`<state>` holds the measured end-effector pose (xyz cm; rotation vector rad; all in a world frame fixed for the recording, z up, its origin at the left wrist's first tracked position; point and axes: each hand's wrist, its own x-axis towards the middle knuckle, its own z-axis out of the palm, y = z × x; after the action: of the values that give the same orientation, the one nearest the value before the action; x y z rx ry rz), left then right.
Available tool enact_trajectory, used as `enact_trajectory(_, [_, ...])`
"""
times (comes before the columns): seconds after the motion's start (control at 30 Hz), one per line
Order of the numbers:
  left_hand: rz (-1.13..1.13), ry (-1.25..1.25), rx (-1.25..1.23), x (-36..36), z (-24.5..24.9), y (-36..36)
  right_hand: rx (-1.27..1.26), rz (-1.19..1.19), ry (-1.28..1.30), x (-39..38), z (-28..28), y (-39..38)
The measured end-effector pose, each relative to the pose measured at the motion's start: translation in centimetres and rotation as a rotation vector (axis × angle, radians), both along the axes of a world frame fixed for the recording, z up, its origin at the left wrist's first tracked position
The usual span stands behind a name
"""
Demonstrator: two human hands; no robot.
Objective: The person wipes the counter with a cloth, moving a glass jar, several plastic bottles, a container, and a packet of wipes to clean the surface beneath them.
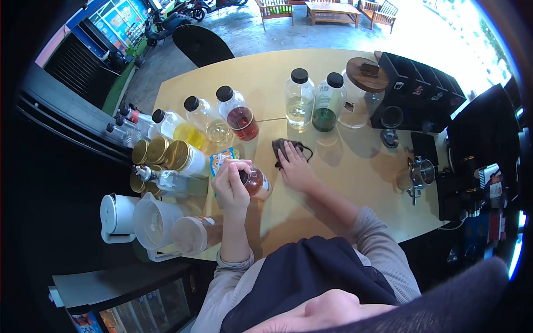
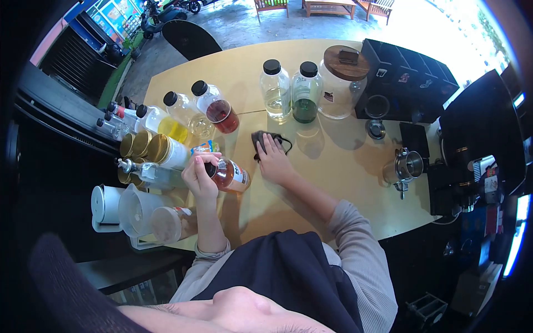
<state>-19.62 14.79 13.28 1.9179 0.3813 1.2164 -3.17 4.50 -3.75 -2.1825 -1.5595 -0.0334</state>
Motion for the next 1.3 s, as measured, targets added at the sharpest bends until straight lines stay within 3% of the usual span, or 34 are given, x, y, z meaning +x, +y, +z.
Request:
enact_trajectory(0.13, [-0.006, 0.030, 0.011, -0.2, 0.3, -0.1, -0.123, -0.130, -0.156, 0.9, -0.1, 6.0])
enact_trajectory(0.3, [-0.013, 0.007, 0.016, -0.1, -0.1, 0.1, -0.361, -0.305, -0.103, 2.8, 1.4, 12.2])
enact_trajectory(0.4, [-0.017, -0.004, 0.006, -0.1, -0.2, 0.1, -0.346, -0.359, -0.142, 2.8, 0.2, 13.0])
enact_trajectory(0.53, [-0.015, -0.023, 0.010, -0.1, 0.0, 0.0, -0.151, -0.232, -0.088, 3.0, -0.4, 9.2])
enact_trajectory(0.6, [-0.004, -0.028, 0.023, 0.0, 0.0, 0.0, 0.047, 0.012, -0.079, 2.9, -0.3, 5.6])
enact_trajectory(0.63, [0.010, -0.028, 0.031, 0.1, 0.0, -0.1, 0.049, 0.009, -0.084, 2.8, -0.2, 3.9])
enact_trajectory(0.7, [0.035, -0.009, 0.035, 0.2, 0.1, -0.4, 0.162, 0.246, -0.021, 2.6, 0.1, 0.6])
enact_trajectory(0.8, [0.088, 0.016, 0.048, 0.5, 0.1, -0.8, 0.118, 0.363, 0.043, 2.2, 0.7, -4.2])
enact_trajectory(1.07, [0.119, -0.053, 0.091, 4.4, -0.6, 0.3, 0.156, 0.286, 0.153, 2.3, 0.3, -8.2])
enact_trajectory(1.3, [0.206, -0.071, 0.289, 9.6, -0.5, 2.2, 0.141, 0.274, 0.144, 2.3, 0.3, -8.1])
